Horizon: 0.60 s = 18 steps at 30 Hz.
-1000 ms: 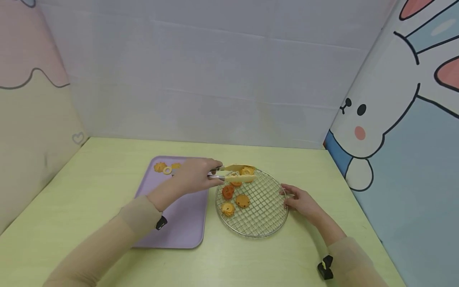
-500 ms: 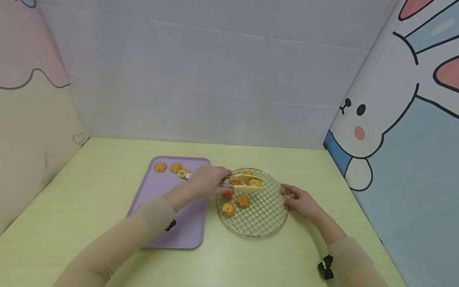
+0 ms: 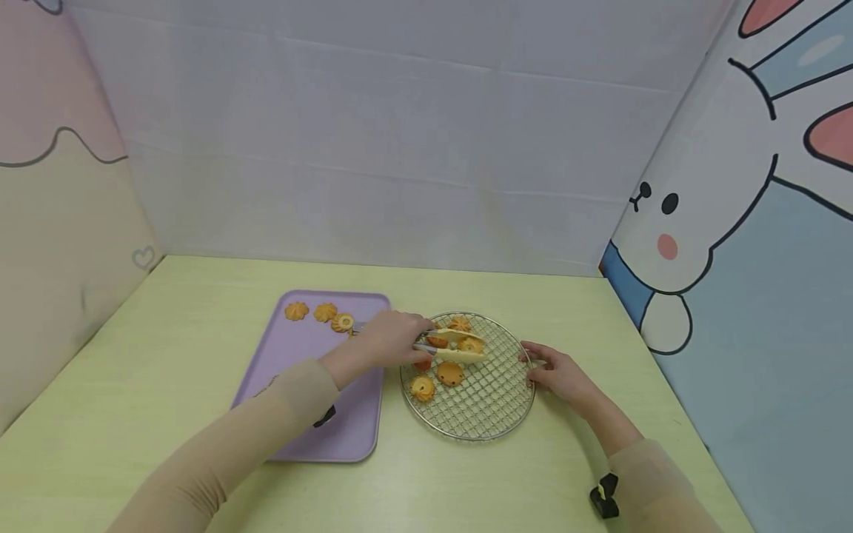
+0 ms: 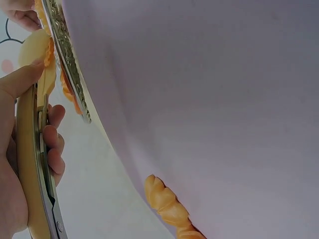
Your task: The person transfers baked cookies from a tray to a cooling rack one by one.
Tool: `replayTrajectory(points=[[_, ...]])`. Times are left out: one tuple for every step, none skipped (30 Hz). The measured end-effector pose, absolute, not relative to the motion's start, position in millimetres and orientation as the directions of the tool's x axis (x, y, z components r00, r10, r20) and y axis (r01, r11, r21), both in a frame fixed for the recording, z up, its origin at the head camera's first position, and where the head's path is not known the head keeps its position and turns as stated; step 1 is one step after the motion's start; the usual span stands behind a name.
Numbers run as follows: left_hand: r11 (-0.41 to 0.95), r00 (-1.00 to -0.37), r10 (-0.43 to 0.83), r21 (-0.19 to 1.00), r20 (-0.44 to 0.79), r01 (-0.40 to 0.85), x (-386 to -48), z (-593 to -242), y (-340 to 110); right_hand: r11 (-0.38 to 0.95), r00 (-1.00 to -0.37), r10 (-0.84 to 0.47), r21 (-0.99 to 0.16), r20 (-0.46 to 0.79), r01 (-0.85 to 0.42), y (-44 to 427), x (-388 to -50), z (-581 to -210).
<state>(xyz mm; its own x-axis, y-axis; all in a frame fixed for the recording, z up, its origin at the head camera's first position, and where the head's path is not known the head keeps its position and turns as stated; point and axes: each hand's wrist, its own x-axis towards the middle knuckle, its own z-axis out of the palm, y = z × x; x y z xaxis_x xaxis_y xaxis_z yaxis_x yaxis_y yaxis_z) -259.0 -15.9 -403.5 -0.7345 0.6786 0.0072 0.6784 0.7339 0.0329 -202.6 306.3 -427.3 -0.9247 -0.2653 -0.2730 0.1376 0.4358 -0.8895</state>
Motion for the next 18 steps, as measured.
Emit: replayTrajectory(points=[[0.734, -0.735, 0.678, 0.033, 0.009, 0.678, -259.6, -404.6, -16.2, 0.435, -0.925, -0.264, -0.889, -0.273, 0.139, 306.1, -202.5, -427.2], [0.734, -0.735, 0.678, 0.034, 0.01, 0.678, -260.0, -405.7, -16.5, 0.435, -0.925, -0.263, -0.89, -0.273, 0.139, 305.9, -202.5, -427.1], [0.734, -0.735, 0.678, 0.034, 0.01, 0.678, -260.4, -406.7, -16.8, 0.435, -0.925, -0.263, -0.89, -0.273, 0.139, 305.8, -202.5, -427.1], [0.735, -0.736, 0.677, 0.036, 0.01, 0.677, -260.6, -407.3, -17.0, 0.434, -0.925, -0.263, -0.89, -0.273, 0.14, 305.7, -202.6, -427.1], [0.737, -0.738, 0.675, 0.041, 0.01, 0.675, -260.6, -407.4, -17.2, 0.432, -0.925, -0.263, -0.891, -0.274, 0.141, 305.6, -202.6, -427.0], [0.738, -0.739, 0.673, 0.047, 0.008, 0.673, -260.7, -407.6, -17.3, 0.432, -0.925, -0.263, -0.891, -0.275, 0.142, 305.5, -202.6, -427.0], [0.738, -0.739, 0.674, 0.042, 0.008, 0.674, -260.6, -407.7, -17.3, 0.431, -0.925, -0.263, -0.891, -0.275, 0.143, 305.6, -202.6, -427.1], [0.739, -0.74, 0.673, 0.043, 0.007, 0.672, -260.4, -407.7, -17.4, 0.431, -0.925, -0.263, -0.891, -0.276, 0.144, 305.6, -202.7, -427.1], [0.74, -0.741, 0.671, 0.045, 0.005, 0.671, -260.2, -407.5, -17.4, 0.432, -0.924, -0.263, -0.891, -0.277, 0.144, 305.7, -202.8, -427.1], [0.742, -0.743, 0.669, 0.048, 0.004, 0.668, -260.0, -407.2, -17.3, 0.432, -0.924, -0.263, -0.89, -0.277, 0.144, 305.8, -202.8, -427.0], [0.744, -0.745, 0.667, 0.052, 0.004, 0.667, -259.7, -407.1, -17.3, 0.432, -0.925, -0.262, -0.89, -0.277, 0.144, 305.8, -202.7, -427.0], [0.745, -0.746, 0.666, 0.055, 0.005, 0.665, -259.6, -406.9, -17.3, 0.433, -0.925, -0.261, -0.89, -0.277, 0.145, 305.9, -202.8, -427.1], [0.746, -0.748, 0.664, 0.057, 0.008, 0.663, -259.4, -406.6, -17.3, 0.433, -0.925, -0.261, -0.89, -0.277, 0.144, 306.1, -202.8, -427.3], [0.748, -0.75, 0.662, 0.06, 0.012, 0.661, -259.4, -406.4, -17.3, 0.434, -0.925, -0.261, -0.889, -0.277, 0.145, 306.2, -202.9, -427.4], [0.749, -0.751, 0.66, 0.061, 0.014, 0.66, -259.4, -406.0, -17.3, 0.433, -0.925, -0.261, -0.89, -0.277, 0.145, 306.3, -202.8, -427.4], [0.75, -0.752, 0.659, 0.061, 0.016, 0.658, -259.4, -405.6, -17.6, 0.432, -0.925, -0.259, -0.89, -0.278, 0.146, 306.4, -202.8, -427.6], [0.751, -0.753, 0.658, 0.063, 0.019, 0.657, -259.4, -404.9, -17.9, 0.432, -0.925, -0.259, -0.89, -0.278, 0.146, 306.4, -202.7, -427.6], [0.752, -0.755, 0.656, 0.065, 0.021, 0.655, -259.1, -403.7, -18.3, 0.432, -0.925, -0.258, -0.89, -0.278, 0.147, 306.5, -202.5, -427.6]])
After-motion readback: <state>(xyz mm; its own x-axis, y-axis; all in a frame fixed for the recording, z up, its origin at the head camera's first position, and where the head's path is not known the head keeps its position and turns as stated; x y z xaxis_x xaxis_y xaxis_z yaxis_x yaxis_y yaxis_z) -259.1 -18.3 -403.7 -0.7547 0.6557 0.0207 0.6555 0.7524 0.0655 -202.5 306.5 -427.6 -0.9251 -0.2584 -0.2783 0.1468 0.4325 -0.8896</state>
